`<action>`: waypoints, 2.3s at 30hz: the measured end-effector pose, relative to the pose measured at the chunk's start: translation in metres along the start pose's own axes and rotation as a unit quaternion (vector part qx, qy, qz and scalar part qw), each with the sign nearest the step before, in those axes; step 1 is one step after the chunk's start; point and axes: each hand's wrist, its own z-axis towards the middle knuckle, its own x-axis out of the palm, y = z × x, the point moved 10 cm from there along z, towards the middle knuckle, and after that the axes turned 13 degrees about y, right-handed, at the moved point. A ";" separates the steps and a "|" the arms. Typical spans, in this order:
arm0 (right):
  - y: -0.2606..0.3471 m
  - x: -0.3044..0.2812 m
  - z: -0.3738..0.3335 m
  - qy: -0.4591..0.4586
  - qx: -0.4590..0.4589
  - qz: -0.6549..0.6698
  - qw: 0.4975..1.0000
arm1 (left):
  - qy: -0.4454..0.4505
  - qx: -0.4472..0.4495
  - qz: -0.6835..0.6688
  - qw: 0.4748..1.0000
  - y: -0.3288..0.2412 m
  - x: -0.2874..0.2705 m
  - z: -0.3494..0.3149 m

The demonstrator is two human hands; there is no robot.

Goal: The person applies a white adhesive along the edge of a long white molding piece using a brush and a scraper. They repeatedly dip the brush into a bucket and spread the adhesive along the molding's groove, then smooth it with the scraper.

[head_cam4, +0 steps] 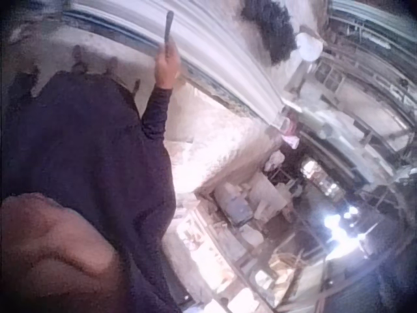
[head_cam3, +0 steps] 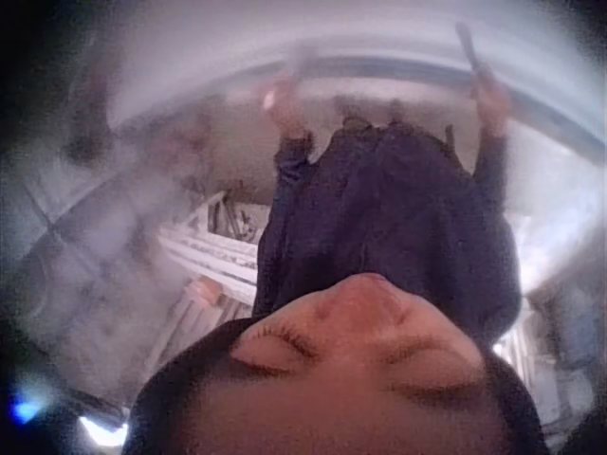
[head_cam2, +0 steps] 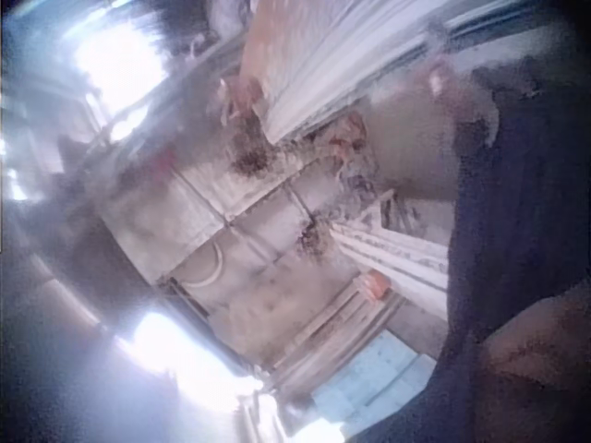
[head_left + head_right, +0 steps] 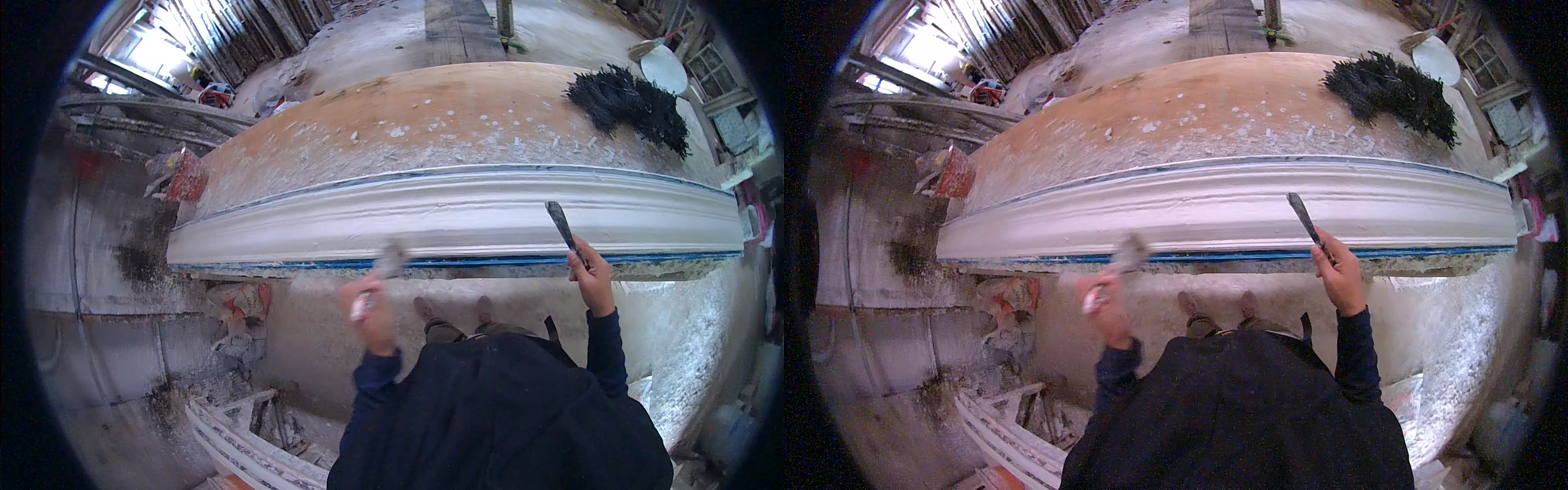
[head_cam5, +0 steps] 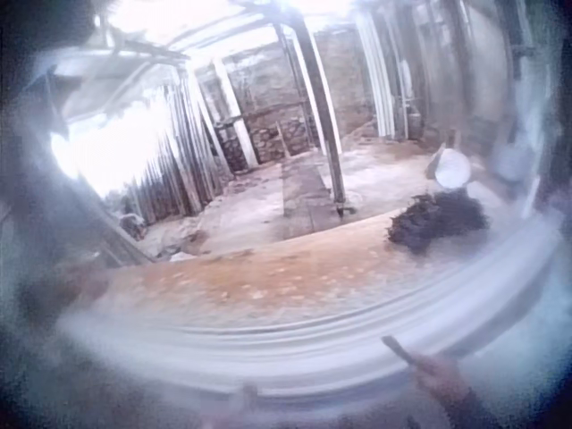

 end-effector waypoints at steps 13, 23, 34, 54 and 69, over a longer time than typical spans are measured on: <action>-0.001 0.029 0.000 0.167 0.086 -0.105 0.977 | 0.083 0.049 -0.037 0.995 0.025 0.021 -0.008; 0.024 0.048 0.032 0.266 0.005 -0.432 0.862 | -0.085 0.007 0.130 0.988 0.046 -0.109 0.016; 0.044 0.190 0.066 0.312 -0.072 -0.424 0.847 | -0.061 -0.043 0.123 0.990 0.055 -0.115 -0.036; 0.098 0.131 0.080 0.144 -0.031 -0.142 0.979 | 0.115 -0.049 -0.336 0.934 0.026 0.106 -0.009; 0.029 0.045 0.013 0.004 0.048 -0.091 0.995 | 0.155 0.079 -0.037 0.984 0.058 -0.009 0.014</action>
